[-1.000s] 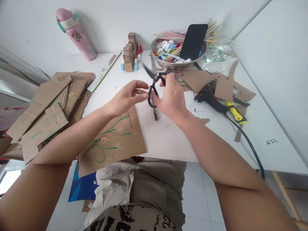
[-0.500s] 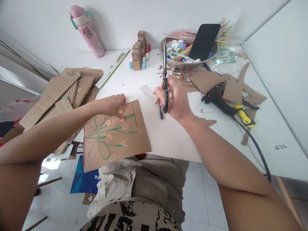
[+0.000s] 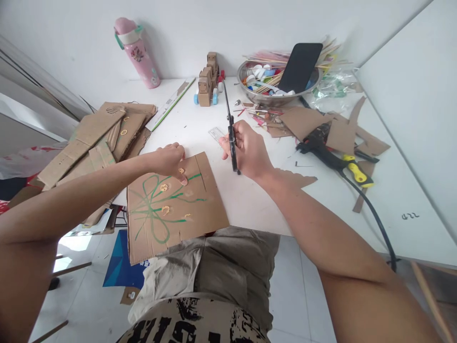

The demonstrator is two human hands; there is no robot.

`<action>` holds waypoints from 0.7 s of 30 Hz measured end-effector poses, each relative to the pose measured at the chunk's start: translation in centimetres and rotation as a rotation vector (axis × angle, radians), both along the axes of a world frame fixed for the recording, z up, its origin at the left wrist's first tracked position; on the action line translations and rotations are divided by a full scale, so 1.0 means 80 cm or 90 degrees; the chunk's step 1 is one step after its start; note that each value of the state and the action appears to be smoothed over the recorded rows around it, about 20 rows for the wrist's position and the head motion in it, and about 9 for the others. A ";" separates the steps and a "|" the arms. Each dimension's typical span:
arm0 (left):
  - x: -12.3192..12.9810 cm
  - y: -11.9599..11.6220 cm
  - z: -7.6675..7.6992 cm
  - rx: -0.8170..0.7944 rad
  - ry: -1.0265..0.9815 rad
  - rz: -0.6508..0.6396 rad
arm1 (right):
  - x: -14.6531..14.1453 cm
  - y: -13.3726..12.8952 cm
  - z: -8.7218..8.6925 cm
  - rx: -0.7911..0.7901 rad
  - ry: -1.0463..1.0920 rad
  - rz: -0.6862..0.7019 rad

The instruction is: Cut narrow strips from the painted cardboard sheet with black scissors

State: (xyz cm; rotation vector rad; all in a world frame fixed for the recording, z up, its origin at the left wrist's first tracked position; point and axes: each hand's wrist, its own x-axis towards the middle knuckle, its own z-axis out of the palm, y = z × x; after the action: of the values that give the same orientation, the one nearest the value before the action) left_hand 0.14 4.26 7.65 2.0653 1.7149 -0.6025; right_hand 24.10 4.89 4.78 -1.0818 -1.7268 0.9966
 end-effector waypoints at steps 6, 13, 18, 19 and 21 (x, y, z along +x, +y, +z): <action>0.004 -0.009 0.003 0.010 -0.010 0.025 | -0.001 -0.005 0.001 -0.011 0.002 0.006; -0.012 -0.017 -0.005 0.041 -0.087 0.015 | 0.005 -0.013 0.011 -0.066 -0.095 0.052; -0.018 -0.016 -0.009 0.040 -0.115 0.014 | 0.036 -0.107 0.023 -0.172 -0.227 0.150; -0.018 -0.016 -0.009 0.040 -0.122 0.016 | 0.041 -0.132 0.020 -0.227 -0.239 0.186; -0.018 -0.017 -0.010 0.043 -0.142 0.019 | 0.044 -0.179 0.009 -0.287 -0.227 0.175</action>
State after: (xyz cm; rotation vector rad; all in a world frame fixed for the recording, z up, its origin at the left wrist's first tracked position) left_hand -1.27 2.92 6.86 2.0608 1.6551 -0.2954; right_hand 27.59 -9.40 5.52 -1.3955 -2.0315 1.4873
